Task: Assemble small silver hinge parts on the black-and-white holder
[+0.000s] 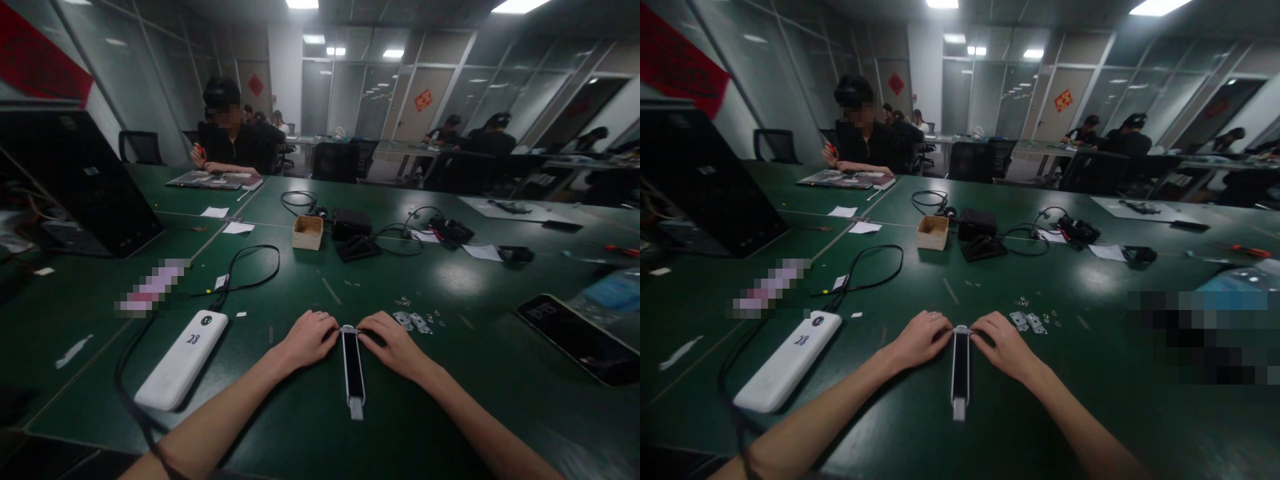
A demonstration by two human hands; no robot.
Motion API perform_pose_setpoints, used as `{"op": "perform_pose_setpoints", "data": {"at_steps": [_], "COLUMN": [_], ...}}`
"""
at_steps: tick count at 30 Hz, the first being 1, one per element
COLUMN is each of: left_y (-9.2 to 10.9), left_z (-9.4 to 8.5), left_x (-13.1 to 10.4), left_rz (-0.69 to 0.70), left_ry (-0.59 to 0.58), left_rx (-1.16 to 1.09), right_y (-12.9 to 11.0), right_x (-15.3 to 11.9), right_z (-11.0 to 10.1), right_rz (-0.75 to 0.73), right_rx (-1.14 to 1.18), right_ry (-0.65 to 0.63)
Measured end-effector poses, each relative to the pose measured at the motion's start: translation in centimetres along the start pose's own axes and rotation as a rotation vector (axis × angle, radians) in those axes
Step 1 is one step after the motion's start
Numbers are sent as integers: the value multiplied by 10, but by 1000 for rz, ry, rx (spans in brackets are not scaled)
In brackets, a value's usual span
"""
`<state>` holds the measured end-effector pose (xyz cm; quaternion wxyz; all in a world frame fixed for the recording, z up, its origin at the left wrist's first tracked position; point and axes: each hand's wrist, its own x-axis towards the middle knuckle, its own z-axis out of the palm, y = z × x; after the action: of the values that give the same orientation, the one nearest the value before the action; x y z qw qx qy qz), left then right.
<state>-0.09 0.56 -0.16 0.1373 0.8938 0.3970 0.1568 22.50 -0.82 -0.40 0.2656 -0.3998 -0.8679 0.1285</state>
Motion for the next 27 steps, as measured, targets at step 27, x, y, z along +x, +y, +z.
{"op": "perform_pose_setpoints", "data": {"at_steps": [27], "left_y": [-6], "left_z": [0], "left_x": [6], "left_rz": [5], "left_ry": [-9], "left_rx": [-50], "right_y": [91], "right_x": [-58], "right_z": [-99], "right_rz": [608], "right_rx": [-431], "right_ry": [-105]}}
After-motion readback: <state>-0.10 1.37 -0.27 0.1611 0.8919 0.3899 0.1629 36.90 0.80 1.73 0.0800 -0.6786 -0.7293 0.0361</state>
